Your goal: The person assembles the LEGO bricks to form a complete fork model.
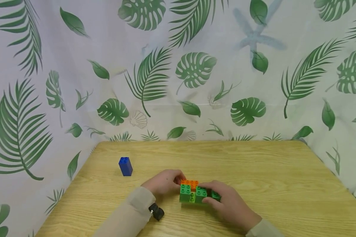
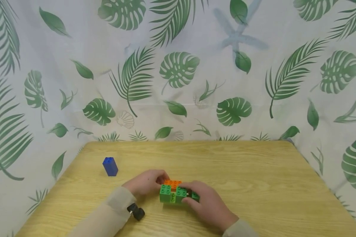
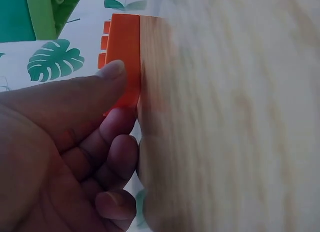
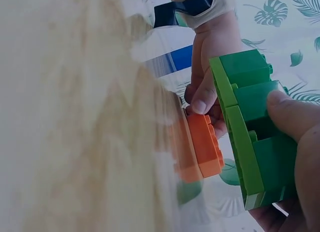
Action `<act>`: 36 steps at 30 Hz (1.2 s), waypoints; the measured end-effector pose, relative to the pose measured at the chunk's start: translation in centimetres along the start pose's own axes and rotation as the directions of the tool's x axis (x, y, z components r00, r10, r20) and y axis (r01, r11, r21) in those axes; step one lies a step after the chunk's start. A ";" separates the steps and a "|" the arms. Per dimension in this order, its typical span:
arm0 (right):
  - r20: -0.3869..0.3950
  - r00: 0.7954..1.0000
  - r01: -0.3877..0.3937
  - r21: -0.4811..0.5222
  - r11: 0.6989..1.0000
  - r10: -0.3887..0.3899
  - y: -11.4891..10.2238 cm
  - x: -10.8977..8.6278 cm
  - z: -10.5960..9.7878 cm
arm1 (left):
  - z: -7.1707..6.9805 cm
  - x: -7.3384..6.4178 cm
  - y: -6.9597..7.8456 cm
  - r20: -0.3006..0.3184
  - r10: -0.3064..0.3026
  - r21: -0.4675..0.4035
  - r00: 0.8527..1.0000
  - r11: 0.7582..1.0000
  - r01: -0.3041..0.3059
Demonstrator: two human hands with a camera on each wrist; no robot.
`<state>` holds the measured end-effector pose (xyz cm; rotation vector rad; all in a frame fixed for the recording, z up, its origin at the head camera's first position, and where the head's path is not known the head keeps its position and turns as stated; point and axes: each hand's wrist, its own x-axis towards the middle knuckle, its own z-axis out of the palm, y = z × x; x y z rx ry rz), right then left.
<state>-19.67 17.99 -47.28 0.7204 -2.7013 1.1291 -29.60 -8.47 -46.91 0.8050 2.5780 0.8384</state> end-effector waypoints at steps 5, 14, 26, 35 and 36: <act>-0.013 1.000 0.027 0.013 1.000 -0.027 0.0 0.0 -0.2 | 0.2 -0.4 0.5 0.016 0.020 -0.042 1.000 0.999 -0.019; -0.045 0.994 0.096 0.017 0.995 -0.096 -0.3 0.1 -0.3 | 1.0 -1.7 1.0 0.020 0.037 -0.060 0.999 0.998 -0.035; -0.038 0.996 0.086 0.032 0.996 -0.084 -1.1 0.1 -1.2 | 2.2 -3.5 2.5 0.043 0.006 -0.244 0.999 0.970 0.004; -0.018 0.996 0.084 0.055 0.995 -0.083 -1.2 0.2 -1.5 | 3.1 -4.6 3.1 0.075 0.029 -0.330 0.997 0.944 -0.002; -0.016 0.996 0.084 0.053 0.995 -0.083 -1.2 0.2 -1.5 | 3.2 -4.6 3.1 0.075 0.030 -0.324 0.997 0.946 -0.004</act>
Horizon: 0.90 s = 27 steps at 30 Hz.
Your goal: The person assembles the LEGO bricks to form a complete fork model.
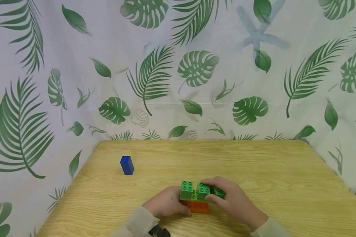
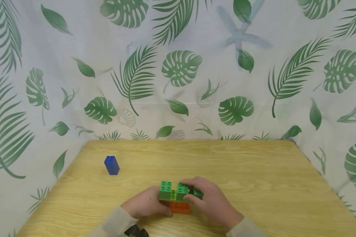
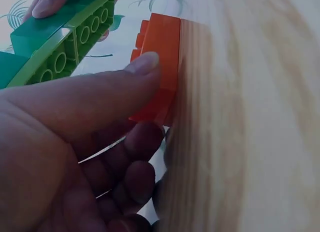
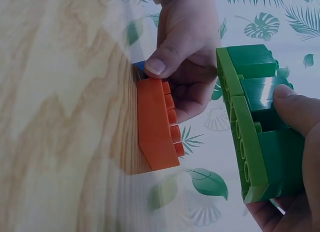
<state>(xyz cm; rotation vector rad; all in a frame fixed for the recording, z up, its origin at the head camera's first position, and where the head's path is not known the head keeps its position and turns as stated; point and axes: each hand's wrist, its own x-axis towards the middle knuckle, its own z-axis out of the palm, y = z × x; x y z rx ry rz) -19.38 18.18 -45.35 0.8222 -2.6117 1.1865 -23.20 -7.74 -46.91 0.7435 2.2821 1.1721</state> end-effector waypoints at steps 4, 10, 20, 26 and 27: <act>0.006 1.000 0.001 0.006 1.000 -0.002 -0.1 0.1 0.0 | -0.3 -0.2 -0.2 0.010 0.022 -0.029 1.000 0.999 -0.021; 0.011 1.000 -0.028 0.056 0.998 0.027 -0.3 0.1 -0.1 | -2.5 -1.3 0.9 -0.039 0.043 -0.004 0.998 0.999 -0.043; 0.018 1.000 0.022 0.026 0.999 -0.022 -0.2 0.2 -0.1 | -2.8 -2.1 3.3 -0.068 0.116 0.074 0.991 0.991 -0.111; 0.086 0.995 0.049 -0.023 0.999 -0.047 -0.1 0.2 0.4 | -2.7 -1.9 3.2 -0.075 0.084 0.158 0.994 0.985 -0.072; 0.099 0.994 0.043 -0.028 0.999 -0.040 -0.1 0.2 0.4 | -2.6 -1.9 3.1 -0.072 0.080 0.172 0.994 0.983 -0.067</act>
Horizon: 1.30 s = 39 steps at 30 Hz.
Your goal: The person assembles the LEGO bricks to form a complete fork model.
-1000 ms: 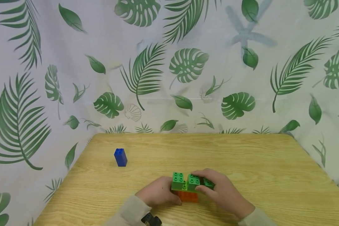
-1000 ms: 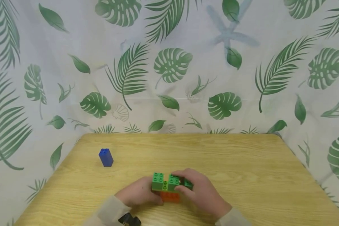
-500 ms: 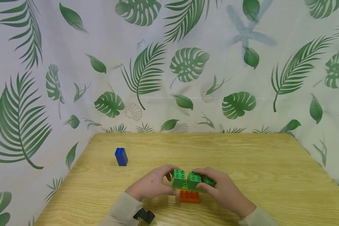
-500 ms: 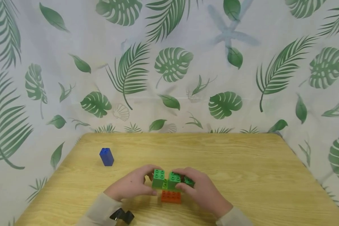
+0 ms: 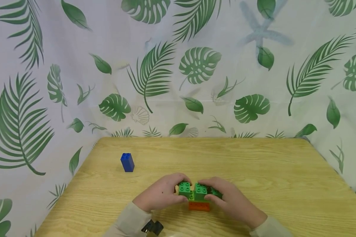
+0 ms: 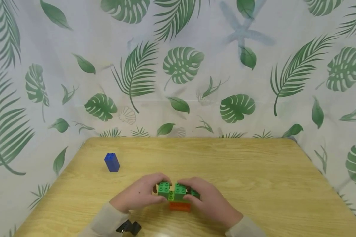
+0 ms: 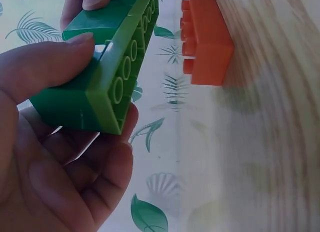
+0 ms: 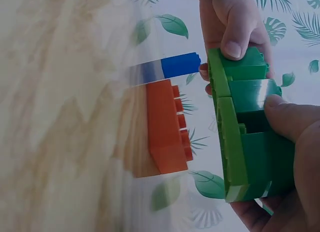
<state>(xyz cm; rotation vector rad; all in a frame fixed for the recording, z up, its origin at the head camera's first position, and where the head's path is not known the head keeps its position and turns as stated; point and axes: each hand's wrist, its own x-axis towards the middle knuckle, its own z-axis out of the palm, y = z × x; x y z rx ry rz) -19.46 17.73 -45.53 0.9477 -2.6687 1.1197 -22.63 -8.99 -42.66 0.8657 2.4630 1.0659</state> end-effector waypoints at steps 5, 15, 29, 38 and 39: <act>0.036 0.999 -0.030 -0.019 0.999 0.031 0.2 -0.1 0.3 | 0.5 0.2 -0.5 0.019 -0.006 0.071 1.000 0.997 0.005; 0.072 0.997 -0.034 -0.033 0.999 0.036 0.5 -0.3 0.5 | 1.4 0.7 -0.9 0.061 -0.029 0.115 0.998 0.993 0.022; 0.136 0.986 -0.097 -0.018 0.995 0.098 0.3 -0.7 0.6 | 1.8 0.8 -0.4 0.066 0.052 0.226 0.996 0.972 -0.066; 0.160 0.980 -0.122 0.021 0.992 0.117 0.7 -0.7 0.7 | 1.9 1.0 -0.4 0.062 0.018 0.203 0.998 0.979 -0.031; 0.163 0.980 -0.123 0.025 0.992 0.118 0.7 -0.7 0.8 | 2.0 0.9 -0.4 0.063 0.014 0.202 0.998 0.979 -0.026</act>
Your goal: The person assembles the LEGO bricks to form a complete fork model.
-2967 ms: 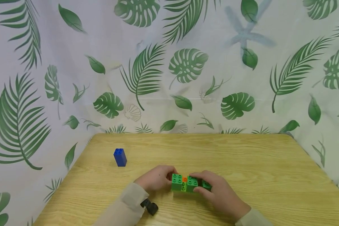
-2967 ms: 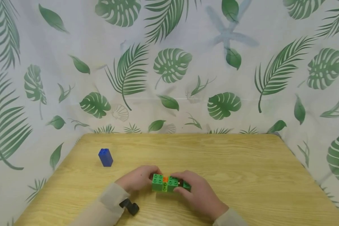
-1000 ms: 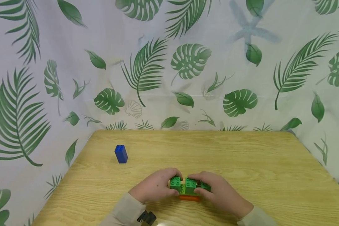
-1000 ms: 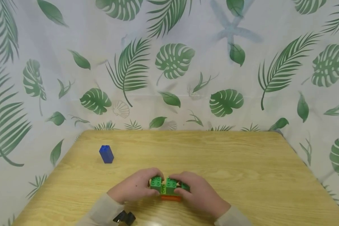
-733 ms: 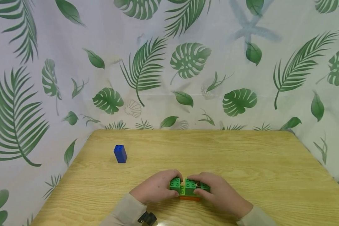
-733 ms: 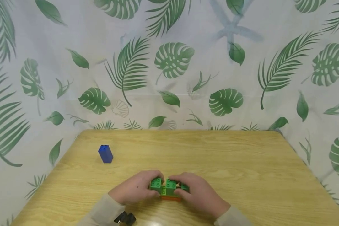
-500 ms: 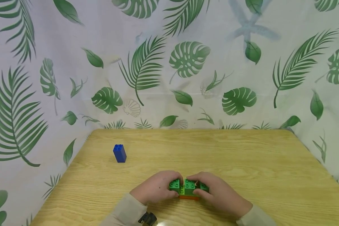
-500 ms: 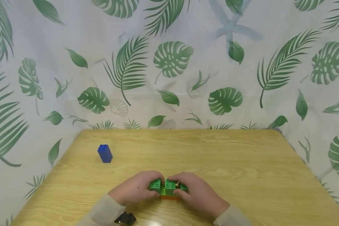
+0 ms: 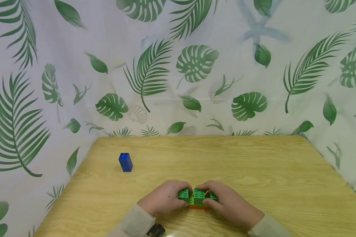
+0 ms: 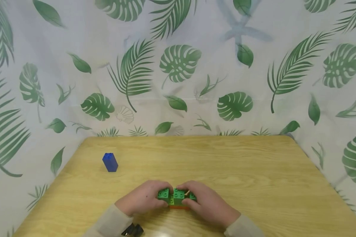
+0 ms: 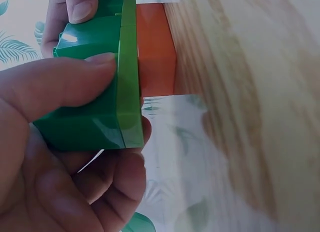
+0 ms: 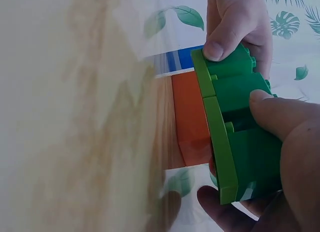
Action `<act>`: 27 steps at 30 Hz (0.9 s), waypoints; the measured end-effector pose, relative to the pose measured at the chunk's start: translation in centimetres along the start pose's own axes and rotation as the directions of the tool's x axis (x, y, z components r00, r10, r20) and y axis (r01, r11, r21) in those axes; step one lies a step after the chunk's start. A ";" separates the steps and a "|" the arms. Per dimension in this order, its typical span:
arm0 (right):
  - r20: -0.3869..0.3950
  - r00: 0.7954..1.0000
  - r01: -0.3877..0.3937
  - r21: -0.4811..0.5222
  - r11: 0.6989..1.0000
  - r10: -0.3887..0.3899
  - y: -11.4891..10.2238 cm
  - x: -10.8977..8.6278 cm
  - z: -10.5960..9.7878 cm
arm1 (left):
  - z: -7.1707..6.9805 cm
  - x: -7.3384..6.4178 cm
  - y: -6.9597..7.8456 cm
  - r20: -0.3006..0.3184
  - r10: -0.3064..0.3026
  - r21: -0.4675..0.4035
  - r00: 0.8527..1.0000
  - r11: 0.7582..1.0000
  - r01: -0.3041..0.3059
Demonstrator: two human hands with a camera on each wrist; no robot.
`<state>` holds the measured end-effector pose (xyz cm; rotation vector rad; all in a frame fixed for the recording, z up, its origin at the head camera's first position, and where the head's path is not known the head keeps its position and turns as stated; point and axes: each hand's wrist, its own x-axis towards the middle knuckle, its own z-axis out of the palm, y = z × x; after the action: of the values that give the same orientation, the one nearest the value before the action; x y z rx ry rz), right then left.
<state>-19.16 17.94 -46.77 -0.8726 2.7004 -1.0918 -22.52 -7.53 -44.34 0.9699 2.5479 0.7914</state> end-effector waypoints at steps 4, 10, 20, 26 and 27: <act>-0.017 1.000 0.001 0.014 1.000 -0.001 0.1 0.1 0.2 | 0.1 0.0 0.2 -0.009 -0.017 0.042 1.000 0.999 0.018; -0.069 0.998 0.015 0.084 0.996 -0.009 0.8 -0.3 0.9 | 0.6 -0.2 0.4 -0.015 -0.033 0.100 0.999 0.994 0.034; -0.111 0.993 -0.007 0.158 0.987 0.025 0.7 -0.3 1.0 | 1.0 -0.3 0.9 -0.112 0.009 0.010 0.994 1.000 -0.008; -0.089 0.996 -0.014 0.161 0.987 0.028 0.7 -0.1 0.9 | 1.0 -0.1 1.0 -0.133 -0.002 -0.020 0.991 1.000 0.000; -0.080 0.996 -0.014 0.160 0.987 0.027 0.7 -0.1 0.9 | 1.0 -0.1 1.0 -0.134 -0.003 -0.026 0.991 1.000 -0.001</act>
<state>-19.14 17.86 -47.96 -0.7887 2.6337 -1.3448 -21.51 -6.60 -44.53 0.9367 2.6439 0.9158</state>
